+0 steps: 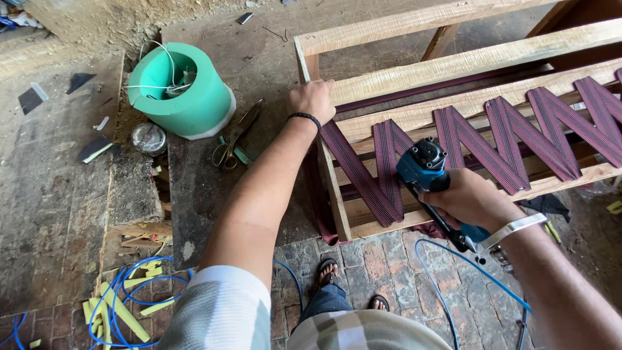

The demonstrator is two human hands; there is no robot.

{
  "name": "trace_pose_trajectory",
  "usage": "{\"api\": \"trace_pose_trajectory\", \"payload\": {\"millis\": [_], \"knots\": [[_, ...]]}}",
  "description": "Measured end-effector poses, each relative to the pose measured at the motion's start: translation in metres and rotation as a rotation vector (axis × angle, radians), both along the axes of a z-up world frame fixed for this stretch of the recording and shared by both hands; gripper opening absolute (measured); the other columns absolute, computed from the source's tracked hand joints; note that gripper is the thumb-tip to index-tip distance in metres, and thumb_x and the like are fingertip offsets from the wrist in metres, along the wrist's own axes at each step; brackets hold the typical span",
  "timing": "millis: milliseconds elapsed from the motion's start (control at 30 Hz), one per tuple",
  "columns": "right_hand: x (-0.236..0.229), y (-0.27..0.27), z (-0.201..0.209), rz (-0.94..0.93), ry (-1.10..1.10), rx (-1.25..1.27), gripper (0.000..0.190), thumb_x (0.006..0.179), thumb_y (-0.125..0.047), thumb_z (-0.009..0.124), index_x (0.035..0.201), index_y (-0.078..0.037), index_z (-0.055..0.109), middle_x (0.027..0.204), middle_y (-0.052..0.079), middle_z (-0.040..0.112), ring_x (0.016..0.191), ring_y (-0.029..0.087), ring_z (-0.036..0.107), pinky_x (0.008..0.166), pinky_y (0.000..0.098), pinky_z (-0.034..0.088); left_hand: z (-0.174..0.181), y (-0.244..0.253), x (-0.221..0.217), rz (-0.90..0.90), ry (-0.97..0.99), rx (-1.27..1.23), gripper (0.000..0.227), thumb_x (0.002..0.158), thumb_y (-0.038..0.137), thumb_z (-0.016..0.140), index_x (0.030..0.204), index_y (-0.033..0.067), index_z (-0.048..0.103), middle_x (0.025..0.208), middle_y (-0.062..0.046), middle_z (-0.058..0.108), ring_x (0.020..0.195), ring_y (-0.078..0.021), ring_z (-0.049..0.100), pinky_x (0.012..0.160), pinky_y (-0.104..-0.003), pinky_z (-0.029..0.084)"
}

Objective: The person attaches maroon fabric strips to a wooden frame using a pneumatic nail gun. They fold the fabric into zigzag patterns, staple it to the frame, and trim excess with scissors. The person flips the frame to work on the opposite side and continues attaching fabric.

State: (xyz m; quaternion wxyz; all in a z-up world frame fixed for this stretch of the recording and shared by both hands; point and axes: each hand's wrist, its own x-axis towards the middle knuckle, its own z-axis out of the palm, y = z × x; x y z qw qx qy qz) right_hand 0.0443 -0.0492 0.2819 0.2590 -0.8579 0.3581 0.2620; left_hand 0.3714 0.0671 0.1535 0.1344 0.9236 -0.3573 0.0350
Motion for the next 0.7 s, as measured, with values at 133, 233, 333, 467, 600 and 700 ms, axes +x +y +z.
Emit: {"api": "trace_pose_trajectory", "payload": {"millis": [133, 233, 333, 467, 600, 700], "knots": [[-0.003, 0.005, 0.002, 0.002, -0.012, 0.032, 0.045, 0.093, -0.04, 0.069, 0.066, -0.004, 0.073, 0.05, 0.006, 0.066, 0.049, 0.018, 0.067, 0.062, 0.0347, 0.055, 0.015, -0.006, 0.003, 0.043, 0.122, 0.223, 0.021, 0.092, 0.014, 0.064, 0.111, 0.0138, 0.072, 0.091, -0.007, 0.073, 0.078, -0.0198, 0.072, 0.068, -0.038, 0.061], [0.0, 0.009, 0.006, -0.012, -0.029, 0.065, 0.039, 0.097, -0.041, 0.07, 0.076, -0.008, 0.071, 0.052, 0.004, 0.065, 0.048, 0.017, 0.065, 0.059, 0.0371, 0.054, 0.027, -0.009, 0.0, 0.043, 0.128, 0.232, 0.016, 0.09, 0.019, 0.068, 0.103, 0.0113, 0.073, 0.087, -0.009, 0.073, 0.079, -0.0223, 0.074, 0.071, -0.039, 0.061], [0.018, 0.012, 0.014, -0.02, 0.005, 0.063, 0.028, 0.097, -0.038, 0.069, 0.084, -0.013, 0.071, 0.057, 0.006, 0.064, 0.05, 0.018, 0.061, 0.057, 0.0403, 0.053, 0.036, -0.007, -0.001, 0.054, 0.143, 0.217, 0.017, 0.087, 0.024, 0.071, 0.097, 0.011, 0.075, 0.09, -0.011, 0.075, 0.084, -0.0254, 0.075, 0.077, -0.039, 0.062], [0.057, 0.018, 0.02, -0.013, -0.205, 0.21, 0.033, 0.094, -0.033, 0.072, 0.079, -0.003, 0.072, 0.059, 0.01, 0.067, 0.048, 0.018, 0.063, 0.054, 0.0348, 0.052, 0.043, -0.009, -0.001, 0.04, 0.172, 0.216, 0.022, 0.083, 0.027, 0.073, 0.096, 0.0103, 0.076, 0.093, -0.012, 0.076, 0.087, -0.026, 0.075, 0.08, -0.039, 0.062], [0.102, 0.031, 0.007, -0.205, -0.345, 0.382, 0.027, 0.089, -0.023, 0.076, 0.079, 0.0, 0.067, 0.062, 0.009, 0.063, 0.048, 0.019, 0.06, 0.049, 0.0358, 0.05, 0.044, -0.011, -0.001, 0.011, 0.181, 0.217, 0.024, 0.082, 0.028, 0.073, 0.099, 0.0116, 0.077, 0.097, -0.012, 0.076, 0.091, -0.0274, 0.076, 0.082, -0.041, 0.062], [0.12, 0.035, 0.003, -0.247, -0.344, 0.372, 0.027, 0.087, -0.02, 0.078, 0.076, 0.001, 0.065, 0.062, 0.009, 0.061, 0.049, 0.019, 0.06, 0.048, 0.0363, 0.049, 0.045, -0.01, 0.001, -0.013, 0.18, 0.172, 0.024, 0.079, 0.025, 0.073, 0.099, 0.0131, 0.077, 0.1, -0.014, 0.076, 0.095, -0.0304, 0.074, 0.085, -0.041, 0.06]]}}
